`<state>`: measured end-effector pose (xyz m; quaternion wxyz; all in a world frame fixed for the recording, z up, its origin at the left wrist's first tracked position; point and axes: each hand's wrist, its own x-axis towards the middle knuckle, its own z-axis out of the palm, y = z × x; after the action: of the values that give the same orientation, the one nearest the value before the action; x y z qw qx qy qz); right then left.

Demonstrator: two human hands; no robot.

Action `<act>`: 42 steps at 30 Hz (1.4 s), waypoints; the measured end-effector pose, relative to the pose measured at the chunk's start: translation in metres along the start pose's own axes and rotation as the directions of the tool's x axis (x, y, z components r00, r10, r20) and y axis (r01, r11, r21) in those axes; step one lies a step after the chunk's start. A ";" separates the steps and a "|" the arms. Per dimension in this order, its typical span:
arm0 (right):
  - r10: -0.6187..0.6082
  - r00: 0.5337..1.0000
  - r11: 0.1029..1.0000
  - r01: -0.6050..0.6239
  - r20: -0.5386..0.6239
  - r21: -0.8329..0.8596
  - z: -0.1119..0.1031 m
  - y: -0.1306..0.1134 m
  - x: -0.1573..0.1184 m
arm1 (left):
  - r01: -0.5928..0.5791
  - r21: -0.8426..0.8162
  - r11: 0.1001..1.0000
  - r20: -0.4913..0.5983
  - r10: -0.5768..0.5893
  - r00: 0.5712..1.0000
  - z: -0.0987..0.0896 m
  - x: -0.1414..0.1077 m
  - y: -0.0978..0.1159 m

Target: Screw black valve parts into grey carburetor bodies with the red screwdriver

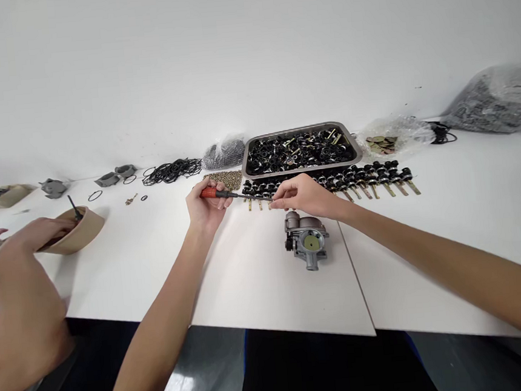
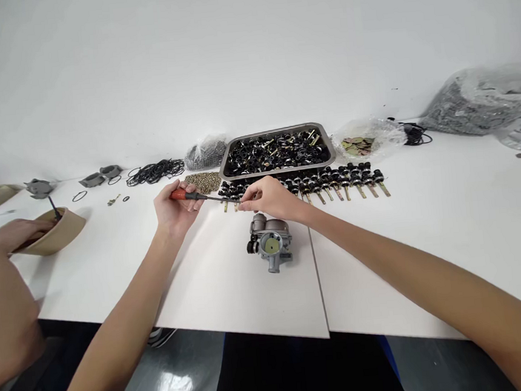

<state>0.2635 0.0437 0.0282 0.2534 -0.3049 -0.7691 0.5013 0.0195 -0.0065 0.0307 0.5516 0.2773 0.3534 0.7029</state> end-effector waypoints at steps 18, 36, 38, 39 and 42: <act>0.060 0.998 0.970 -0.061 0.014 0.237 -0.022 -0.018 -0.003 | -0.373 0.322 0.870 0.319 0.271 0.908 0.088 -0.009 0.052; 0.106 0.678 0.901 0.243 0.727 -0.359 -0.050 -0.046 -0.022 | -0.544 0.410 0.732 0.656 0.178 0.733 0.141 -0.034 0.052; 0.143 0.663 0.891 0.237 0.735 -0.386 -0.044 -0.046 -0.023 | -0.543 0.422 0.726 0.690 0.131 0.712 0.141 -0.038 0.046; 0.142 0.667 0.893 0.233 0.731 -0.385 -0.042 -0.046 -0.023 | -0.535 0.437 0.723 0.696 0.106 0.711 0.141 -0.039 0.043; 0.121 0.688 0.901 0.226 0.716 -0.370 -0.043 -0.046 -0.024 | -0.505 0.470 0.724 0.705 0.037 0.708 0.139 -0.041 0.036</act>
<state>0.2997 0.0389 0.0849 -0.1294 -0.1077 -0.9052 0.3902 0.1165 -0.0246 0.1429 0.3937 0.7245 0.3052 0.4764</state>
